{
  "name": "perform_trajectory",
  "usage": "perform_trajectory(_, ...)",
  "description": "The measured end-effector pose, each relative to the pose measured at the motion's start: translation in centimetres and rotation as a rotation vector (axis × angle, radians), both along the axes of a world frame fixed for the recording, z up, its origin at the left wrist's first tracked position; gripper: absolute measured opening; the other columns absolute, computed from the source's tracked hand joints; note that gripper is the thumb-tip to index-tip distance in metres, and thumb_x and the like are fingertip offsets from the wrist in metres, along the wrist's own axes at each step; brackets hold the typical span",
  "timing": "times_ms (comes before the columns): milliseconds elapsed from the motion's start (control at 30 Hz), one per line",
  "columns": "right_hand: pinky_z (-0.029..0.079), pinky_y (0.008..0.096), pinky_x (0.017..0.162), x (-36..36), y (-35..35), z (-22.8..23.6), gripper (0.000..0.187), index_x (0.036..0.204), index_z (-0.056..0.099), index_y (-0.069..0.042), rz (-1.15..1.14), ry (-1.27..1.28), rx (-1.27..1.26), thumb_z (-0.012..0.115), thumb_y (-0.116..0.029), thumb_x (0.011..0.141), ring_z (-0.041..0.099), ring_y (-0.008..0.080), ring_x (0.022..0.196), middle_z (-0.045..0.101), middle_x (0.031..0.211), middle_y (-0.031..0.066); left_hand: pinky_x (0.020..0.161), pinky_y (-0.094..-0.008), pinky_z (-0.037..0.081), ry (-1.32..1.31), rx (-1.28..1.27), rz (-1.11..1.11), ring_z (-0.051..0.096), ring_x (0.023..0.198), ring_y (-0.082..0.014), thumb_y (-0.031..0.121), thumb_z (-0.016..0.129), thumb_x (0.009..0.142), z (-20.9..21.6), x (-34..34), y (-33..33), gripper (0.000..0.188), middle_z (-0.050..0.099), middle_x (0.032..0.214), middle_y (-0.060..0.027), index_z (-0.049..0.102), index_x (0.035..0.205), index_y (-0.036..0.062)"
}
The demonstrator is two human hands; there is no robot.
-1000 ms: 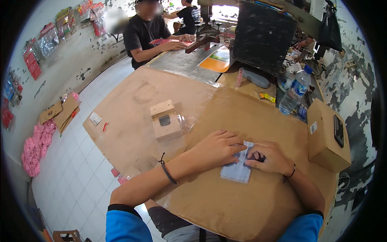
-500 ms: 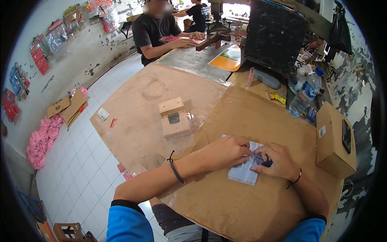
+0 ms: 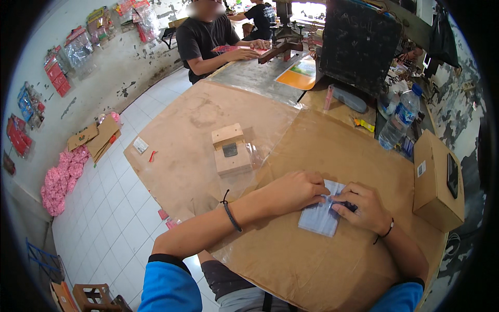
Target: The person sorts through a stack of clear plastic T-shirt-shaped sleeves on a table. They handle the sleeves one at a time, checking them against a wooden jig and then placing them into a organized pile on the table.
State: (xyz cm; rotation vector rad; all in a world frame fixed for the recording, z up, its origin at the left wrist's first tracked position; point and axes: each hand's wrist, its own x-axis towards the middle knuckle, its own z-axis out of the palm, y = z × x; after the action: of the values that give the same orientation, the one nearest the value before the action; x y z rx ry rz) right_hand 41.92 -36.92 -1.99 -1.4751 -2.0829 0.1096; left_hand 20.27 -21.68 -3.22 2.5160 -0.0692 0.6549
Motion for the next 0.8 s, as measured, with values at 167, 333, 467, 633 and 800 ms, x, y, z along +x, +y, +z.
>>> perform_trajectory(167,0.054,0.0339,0.064,-1.2,-0.3,1.0,0.018,0.098,0.078,-0.008,-0.065,0.105,-0.037,0.083,-0.020,0.085,0.067,0.0220,0.071,0.071,0.085,0.0056,0.082,-0.0428,0.054,-0.022,0.080,0.010,0.066,0.090,-0.0334,0.013,0.072,0.091,-0.2,0.2,0.2,0.020,0.069,0.099,-0.0149,0.073,0.107,0.0006)
perform_trajectory(333,0.053,0.0330,0.064,-1.5,-0.6,1.1,0.015,0.099,0.077,-0.007,-0.104,0.091,-0.036,0.081,-0.011,0.086,0.067,0.0208,0.070,0.071,0.085,0.0076,0.082,-0.0421,0.052,-0.066,0.073,0.062,0.065,0.088,-0.0326,0.015,0.073,0.090,0.5,0.1,-0.4,0.018,0.066,0.096,-0.0130,0.072,0.105,0.0047)
perform_trajectory(467,0.053,0.0324,0.064,-1.6,-0.5,0.8,0.015,0.101,0.077,-0.006,-0.128,0.126,-0.076,0.080,-0.010,0.087,0.065,0.0206,0.069,0.069,0.084,0.0075,0.085,-0.0410,0.050,-0.071,0.113,0.115,0.062,0.092,-0.0309,0.021,0.075,0.090,0.0,0.0,-0.4,0.020,0.063,0.098,-0.0101,0.071,0.103,0.0074)
perform_trajectory(633,0.053,0.0326,0.066,-1.6,-0.1,0.5,0.018,0.105,0.077,-0.006,-0.109,0.110,-0.031,0.079,-0.011,0.088,0.065,0.0204,0.073,0.067,0.087,0.0068,0.088,-0.0384,0.048,-0.039,0.246,0.079,0.061,0.096,-0.0259,0.027,0.077,0.088,0.7,-0.5,0.2,0.026,0.063,0.099,-0.0060,0.074,0.105,0.0080)
perform_trajectory(800,0.053,0.0332,0.068,-1.4,-0.3,0.6,0.026,0.106,0.078,-0.007,-0.076,0.035,-0.019,0.084,-0.018,0.084,0.065,0.0215,0.077,0.066,0.090,0.0063,0.088,-0.0374,0.048,0.017,0.228,0.079,0.061,0.096,-0.0231,0.029,0.076,0.088,0.0,-0.4,0.0,0.028,0.065,0.100,-0.0043,0.075,0.107,0.0084)
